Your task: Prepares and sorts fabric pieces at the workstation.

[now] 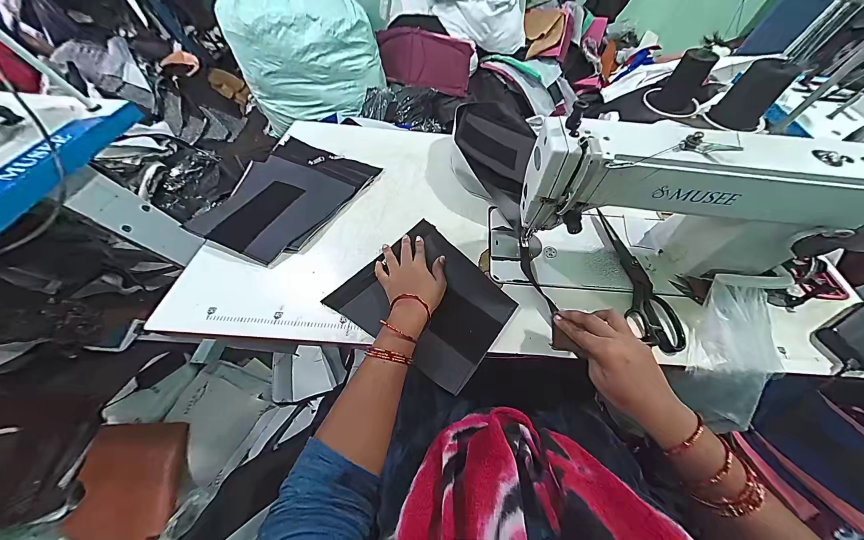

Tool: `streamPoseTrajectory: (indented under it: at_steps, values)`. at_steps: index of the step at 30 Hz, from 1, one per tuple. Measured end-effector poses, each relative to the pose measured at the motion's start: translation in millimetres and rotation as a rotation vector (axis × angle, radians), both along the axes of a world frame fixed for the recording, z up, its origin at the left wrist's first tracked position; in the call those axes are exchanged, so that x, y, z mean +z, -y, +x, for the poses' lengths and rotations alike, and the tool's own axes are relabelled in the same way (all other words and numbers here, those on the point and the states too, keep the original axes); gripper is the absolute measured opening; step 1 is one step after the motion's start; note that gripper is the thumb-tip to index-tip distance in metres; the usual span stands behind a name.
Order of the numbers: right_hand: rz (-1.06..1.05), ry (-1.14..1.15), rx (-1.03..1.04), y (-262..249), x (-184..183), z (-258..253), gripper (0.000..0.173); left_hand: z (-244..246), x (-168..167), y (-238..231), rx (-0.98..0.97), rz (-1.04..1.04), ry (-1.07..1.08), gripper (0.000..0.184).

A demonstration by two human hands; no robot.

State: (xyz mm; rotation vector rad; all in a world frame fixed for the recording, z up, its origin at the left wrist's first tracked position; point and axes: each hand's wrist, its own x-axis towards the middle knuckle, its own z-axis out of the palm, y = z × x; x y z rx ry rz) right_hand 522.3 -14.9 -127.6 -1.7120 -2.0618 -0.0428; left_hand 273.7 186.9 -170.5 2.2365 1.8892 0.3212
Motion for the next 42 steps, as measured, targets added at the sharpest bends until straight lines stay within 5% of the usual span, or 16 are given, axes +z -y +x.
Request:
streamPoseTrajectory:
  at_steps: [6, 11, 16, 21, 24, 30, 37, 42]
  values:
    - [-0.058, 0.061, -0.012, -47.4, -28.6, -46.3, 0.052, 1.7, 1.7, 1.0, 0.024, -0.012, 0.004, 0.063]
    - [-0.042, 0.169, -0.037, -35.7, -39.6, -73.3, 0.044, 3.1, 4.4, 6.4, 0.026, -0.001, -0.009, 0.063]
    - [-0.183, -0.178, 0.186, -23.5, -14.7, -53.7, 0.048, 7.2, 6.4, -1.0, 0.053, -0.051, -0.025, 0.064]
    - [-0.143, -0.050, 0.069, -32.5, -20.0, -56.9, 0.048, 3.6, 11.5, -0.1, 0.055, -0.072, -0.071, 0.063]
    - [-0.263, -0.246, 0.183, -28.9, -1.6, -46.2, 0.049, -12.1, 15.5, -1.3, 0.108, -0.069, -0.105, 0.064]
    - [-0.075, -0.118, -0.051, -42.3, 3.3, -13.2, 0.046, -58.9, 32.6, 4.1, 0.208, -0.135, -0.161, 0.071]
    - [-0.100, 0.000, 0.132, -98.9, -16.0, -45.8, 0.051, -40.3, 13.3, 9.4, -0.394, 0.034, 0.005, 0.057]
    - [-0.224, 0.135, 0.114, -94.9, -35.4, -59.0, 0.055, -24.9, 9.9, 5.4, -0.418, -0.191, -0.064, 0.065]
